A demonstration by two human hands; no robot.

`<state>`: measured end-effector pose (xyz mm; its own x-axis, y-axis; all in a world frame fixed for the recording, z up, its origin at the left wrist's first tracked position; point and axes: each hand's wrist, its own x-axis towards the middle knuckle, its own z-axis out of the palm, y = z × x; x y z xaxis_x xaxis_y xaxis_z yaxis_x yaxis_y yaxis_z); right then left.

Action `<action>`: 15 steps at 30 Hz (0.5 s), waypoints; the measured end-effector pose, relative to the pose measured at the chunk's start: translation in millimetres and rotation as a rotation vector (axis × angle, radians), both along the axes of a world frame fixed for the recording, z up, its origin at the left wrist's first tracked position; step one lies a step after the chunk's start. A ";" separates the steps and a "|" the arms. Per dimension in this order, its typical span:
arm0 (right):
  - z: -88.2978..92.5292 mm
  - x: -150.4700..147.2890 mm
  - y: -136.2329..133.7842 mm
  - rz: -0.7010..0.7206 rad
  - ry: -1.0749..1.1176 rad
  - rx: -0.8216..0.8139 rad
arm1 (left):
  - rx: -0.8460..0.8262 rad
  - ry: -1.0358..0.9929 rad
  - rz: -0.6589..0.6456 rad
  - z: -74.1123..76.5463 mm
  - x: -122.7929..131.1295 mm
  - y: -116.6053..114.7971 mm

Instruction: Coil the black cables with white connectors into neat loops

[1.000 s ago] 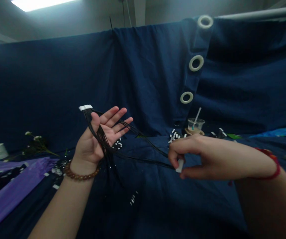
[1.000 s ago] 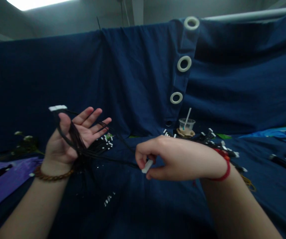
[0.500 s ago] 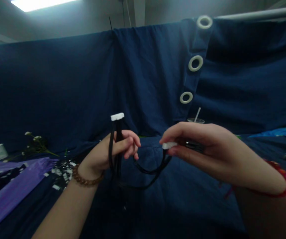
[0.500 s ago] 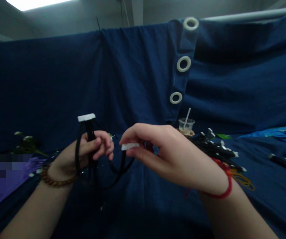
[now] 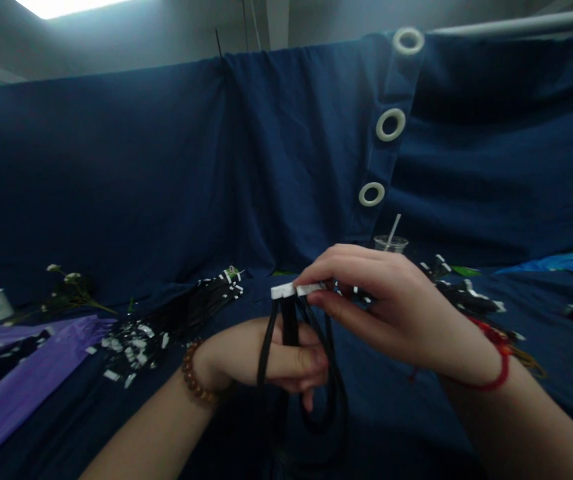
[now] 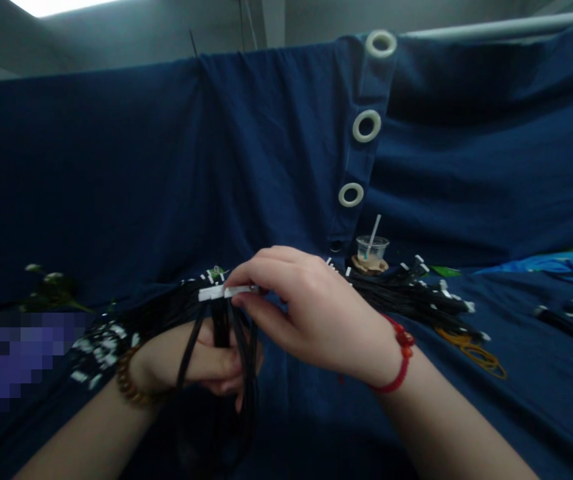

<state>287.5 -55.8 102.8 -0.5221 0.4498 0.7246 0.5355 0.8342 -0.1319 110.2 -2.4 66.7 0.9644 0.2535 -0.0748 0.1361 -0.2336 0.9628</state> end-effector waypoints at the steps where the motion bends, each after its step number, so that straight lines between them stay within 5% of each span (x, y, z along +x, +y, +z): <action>1: -0.3 -0.1 -0.4 -0.007 -0.004 0.001 | -0.016 0.005 -0.004 0.0 -0.2 -0.7; 9: 0.1 -2.4 -5.7 -0.043 -0.010 -0.088 | -0.113 0.041 -0.076 1.2 -0.5 -5.3; 15: 1.8 -1.7 -5.0 0.125 -0.012 -0.393 | -0.271 0.055 -0.202 3.8 6.1 -11.9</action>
<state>285.8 -60.7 104.5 -0.5977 0.6236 0.5038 0.4369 0.7803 -0.4475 116.3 -14.3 70.5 0.9857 0.0214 -0.1669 0.1669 0.0025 0.9860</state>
